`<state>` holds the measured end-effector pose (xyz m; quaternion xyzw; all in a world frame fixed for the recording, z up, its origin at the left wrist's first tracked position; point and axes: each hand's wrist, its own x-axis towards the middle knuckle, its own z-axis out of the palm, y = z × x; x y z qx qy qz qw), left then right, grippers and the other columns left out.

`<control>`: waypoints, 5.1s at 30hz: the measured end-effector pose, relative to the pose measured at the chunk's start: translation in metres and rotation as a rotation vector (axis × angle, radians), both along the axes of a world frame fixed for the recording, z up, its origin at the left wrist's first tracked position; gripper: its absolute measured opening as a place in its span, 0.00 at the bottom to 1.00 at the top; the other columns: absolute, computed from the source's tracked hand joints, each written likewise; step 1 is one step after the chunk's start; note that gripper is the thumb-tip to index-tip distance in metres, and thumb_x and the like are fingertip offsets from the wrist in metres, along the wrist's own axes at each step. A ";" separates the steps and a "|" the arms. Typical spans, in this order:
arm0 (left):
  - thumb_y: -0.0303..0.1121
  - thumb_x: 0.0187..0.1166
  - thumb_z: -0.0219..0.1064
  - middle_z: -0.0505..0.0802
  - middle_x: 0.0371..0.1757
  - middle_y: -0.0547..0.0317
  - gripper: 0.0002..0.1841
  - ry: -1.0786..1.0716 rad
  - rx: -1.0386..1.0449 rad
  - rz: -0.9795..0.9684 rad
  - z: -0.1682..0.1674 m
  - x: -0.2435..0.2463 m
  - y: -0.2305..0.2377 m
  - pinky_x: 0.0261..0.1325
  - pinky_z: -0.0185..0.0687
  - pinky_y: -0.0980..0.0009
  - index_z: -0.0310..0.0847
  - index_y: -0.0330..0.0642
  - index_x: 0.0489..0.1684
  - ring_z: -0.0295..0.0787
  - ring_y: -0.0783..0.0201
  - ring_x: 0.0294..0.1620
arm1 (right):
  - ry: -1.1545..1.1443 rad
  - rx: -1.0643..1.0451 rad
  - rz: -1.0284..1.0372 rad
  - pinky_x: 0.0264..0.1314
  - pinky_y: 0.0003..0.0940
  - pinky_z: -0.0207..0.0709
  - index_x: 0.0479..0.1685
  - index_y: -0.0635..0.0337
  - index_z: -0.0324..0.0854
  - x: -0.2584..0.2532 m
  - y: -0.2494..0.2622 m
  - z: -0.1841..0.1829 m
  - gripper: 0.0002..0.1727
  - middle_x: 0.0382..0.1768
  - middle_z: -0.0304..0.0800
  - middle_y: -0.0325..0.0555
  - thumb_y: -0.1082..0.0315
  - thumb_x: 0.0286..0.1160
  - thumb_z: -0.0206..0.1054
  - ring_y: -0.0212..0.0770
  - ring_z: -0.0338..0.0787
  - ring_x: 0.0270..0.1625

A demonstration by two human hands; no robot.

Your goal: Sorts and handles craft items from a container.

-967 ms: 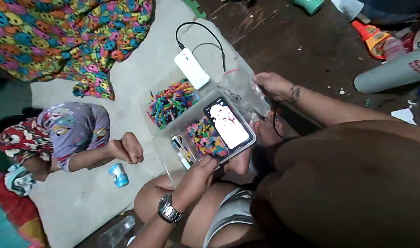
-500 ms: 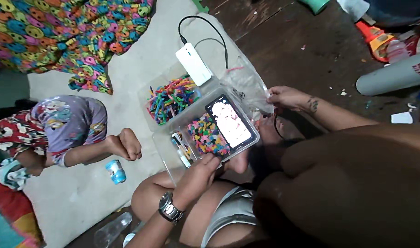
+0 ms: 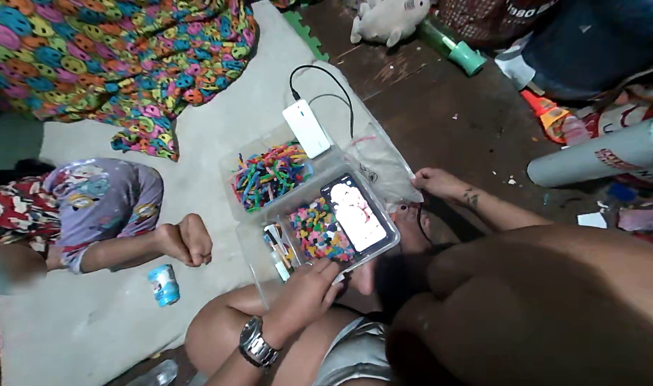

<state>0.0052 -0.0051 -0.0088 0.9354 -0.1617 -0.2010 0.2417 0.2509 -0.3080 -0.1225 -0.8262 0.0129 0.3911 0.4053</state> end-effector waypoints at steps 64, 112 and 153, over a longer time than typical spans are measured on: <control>0.29 0.93 0.47 0.88 0.47 0.60 0.16 0.253 -0.733 0.868 0.014 0.048 0.028 0.45 0.84 0.76 0.84 0.37 0.60 0.86 0.74 0.39 | -0.118 0.175 0.829 0.50 0.38 0.79 0.58 0.63 0.83 -0.048 0.154 0.207 0.13 0.46 0.87 0.50 0.64 0.90 0.60 0.37 0.85 0.43; 0.26 0.85 0.55 0.86 0.48 0.54 0.08 -0.608 -0.771 0.844 0.016 0.042 -0.019 0.56 0.83 0.77 0.78 0.30 0.44 0.84 0.72 0.51 | 0.300 0.333 0.412 0.36 0.19 0.78 0.52 0.61 0.72 -0.071 0.171 0.219 0.07 0.34 0.81 0.38 0.66 0.90 0.59 0.24 0.81 0.29; 0.32 0.87 0.51 0.93 0.41 0.53 0.13 0.409 -1.774 1.110 0.042 0.024 -0.006 0.42 0.89 0.68 0.84 0.42 0.50 0.92 0.63 0.38 | -1.026 0.604 1.168 0.47 0.38 0.85 0.41 0.59 0.90 -0.061 0.164 0.199 0.05 0.38 0.87 0.46 0.73 0.76 0.68 0.42 0.89 0.43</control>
